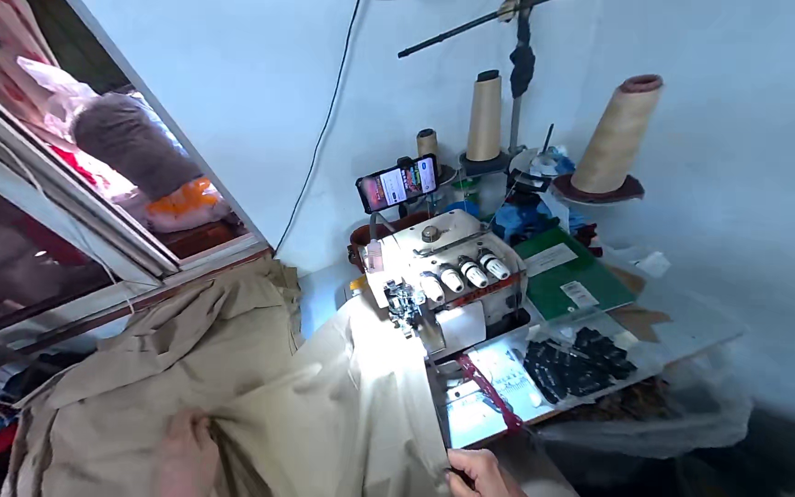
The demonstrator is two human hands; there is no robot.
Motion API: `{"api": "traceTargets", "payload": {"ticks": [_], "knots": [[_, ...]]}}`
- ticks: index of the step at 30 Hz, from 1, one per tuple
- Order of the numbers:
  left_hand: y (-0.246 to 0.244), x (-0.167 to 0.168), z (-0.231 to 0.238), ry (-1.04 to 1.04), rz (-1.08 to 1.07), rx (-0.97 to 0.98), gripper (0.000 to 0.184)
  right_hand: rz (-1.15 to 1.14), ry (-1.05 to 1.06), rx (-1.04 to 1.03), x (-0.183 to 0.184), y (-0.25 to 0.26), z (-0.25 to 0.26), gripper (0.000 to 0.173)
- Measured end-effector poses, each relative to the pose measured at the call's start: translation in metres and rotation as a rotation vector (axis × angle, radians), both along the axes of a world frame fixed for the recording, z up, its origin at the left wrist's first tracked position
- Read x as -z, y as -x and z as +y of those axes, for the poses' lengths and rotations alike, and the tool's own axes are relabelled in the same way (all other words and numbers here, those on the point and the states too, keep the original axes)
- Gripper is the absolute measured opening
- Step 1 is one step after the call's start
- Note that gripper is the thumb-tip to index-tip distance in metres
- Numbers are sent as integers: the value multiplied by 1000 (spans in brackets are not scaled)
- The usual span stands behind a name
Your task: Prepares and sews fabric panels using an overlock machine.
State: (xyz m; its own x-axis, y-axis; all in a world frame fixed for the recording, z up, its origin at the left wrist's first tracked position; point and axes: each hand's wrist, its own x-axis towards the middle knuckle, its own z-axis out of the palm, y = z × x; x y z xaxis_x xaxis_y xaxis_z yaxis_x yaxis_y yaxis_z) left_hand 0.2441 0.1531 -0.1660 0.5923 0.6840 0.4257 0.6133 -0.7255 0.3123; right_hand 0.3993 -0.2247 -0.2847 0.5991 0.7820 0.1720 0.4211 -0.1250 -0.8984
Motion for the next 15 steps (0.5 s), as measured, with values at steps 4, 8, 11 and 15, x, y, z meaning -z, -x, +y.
{"api": "traceTargets", "payload": {"ticks": [4, 8, 11, 15], "knots": [[-35, -8, -6, 68, -143, -20, 29, -48, 90, -72, -31, -10, -19, 21], [-58, 38, -43, 253, 26, 148, 49, -253, 5, 302, -59, -65, -67, 27], [-63, 79, -68, 133, 74, 59, 53, -365, 190, 394, -70, -116, -106, 27], [-60, 89, -71, 104, -22, 52, 47, -277, 456, 250, -70, -146, -116, 20]]}}
